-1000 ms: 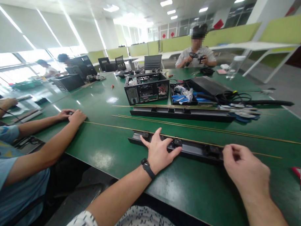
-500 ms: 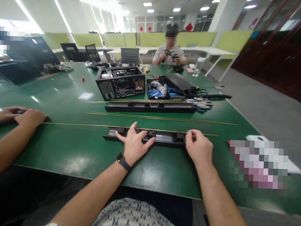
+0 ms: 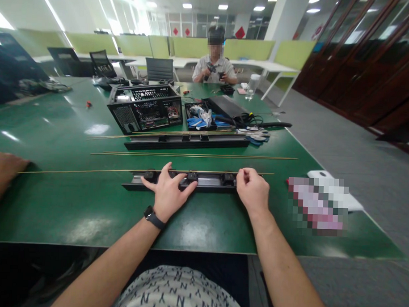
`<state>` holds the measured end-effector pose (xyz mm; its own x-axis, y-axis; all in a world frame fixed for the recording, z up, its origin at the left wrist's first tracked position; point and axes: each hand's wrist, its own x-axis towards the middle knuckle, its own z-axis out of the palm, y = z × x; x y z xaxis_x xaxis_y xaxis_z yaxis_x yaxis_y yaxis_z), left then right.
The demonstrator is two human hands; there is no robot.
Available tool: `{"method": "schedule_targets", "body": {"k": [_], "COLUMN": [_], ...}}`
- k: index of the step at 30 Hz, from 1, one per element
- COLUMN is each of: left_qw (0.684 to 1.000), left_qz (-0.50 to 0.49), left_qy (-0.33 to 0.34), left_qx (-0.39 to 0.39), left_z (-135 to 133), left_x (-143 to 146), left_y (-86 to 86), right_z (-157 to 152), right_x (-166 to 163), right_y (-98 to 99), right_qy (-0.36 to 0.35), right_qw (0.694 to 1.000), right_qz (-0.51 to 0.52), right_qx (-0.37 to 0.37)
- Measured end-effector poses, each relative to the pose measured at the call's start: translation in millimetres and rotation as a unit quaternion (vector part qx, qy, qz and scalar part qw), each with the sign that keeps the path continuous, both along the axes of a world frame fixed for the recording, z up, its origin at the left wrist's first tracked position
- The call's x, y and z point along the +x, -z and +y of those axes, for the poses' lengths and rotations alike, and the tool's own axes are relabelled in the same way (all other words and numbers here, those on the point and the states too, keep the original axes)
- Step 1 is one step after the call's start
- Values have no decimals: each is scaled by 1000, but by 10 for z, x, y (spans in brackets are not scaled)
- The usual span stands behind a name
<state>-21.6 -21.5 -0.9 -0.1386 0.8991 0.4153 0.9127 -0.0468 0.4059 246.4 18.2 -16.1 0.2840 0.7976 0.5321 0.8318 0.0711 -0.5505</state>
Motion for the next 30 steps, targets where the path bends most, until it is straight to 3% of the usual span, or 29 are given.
{"method": "schedule_targets", "body": {"k": [9, 17, 25, 30], "left_qw": [1000, 1000, 1000, 1000], "left_qz": [3, 1, -1, -1], "left_qy": [1, -6, -3, 0], "left_qx": [-5, -6, -12, -9], "left_z": [-8, -5, -12, -7], "left_x": [7, 8, 5, 5], "left_y": [-15, -8, -17, -22], "right_z": [-11, -29, -21, -36], "right_x": [-5, -35, -26, -64], "right_y": [-20, -40, -53, -61], "right_qy": [26, -3, 36, 2], "right_qw": [1000, 1000, 999, 1000], "right_qz": [12, 9, 24, 13], "right_qx": [-9, -3, -11, -5]}}
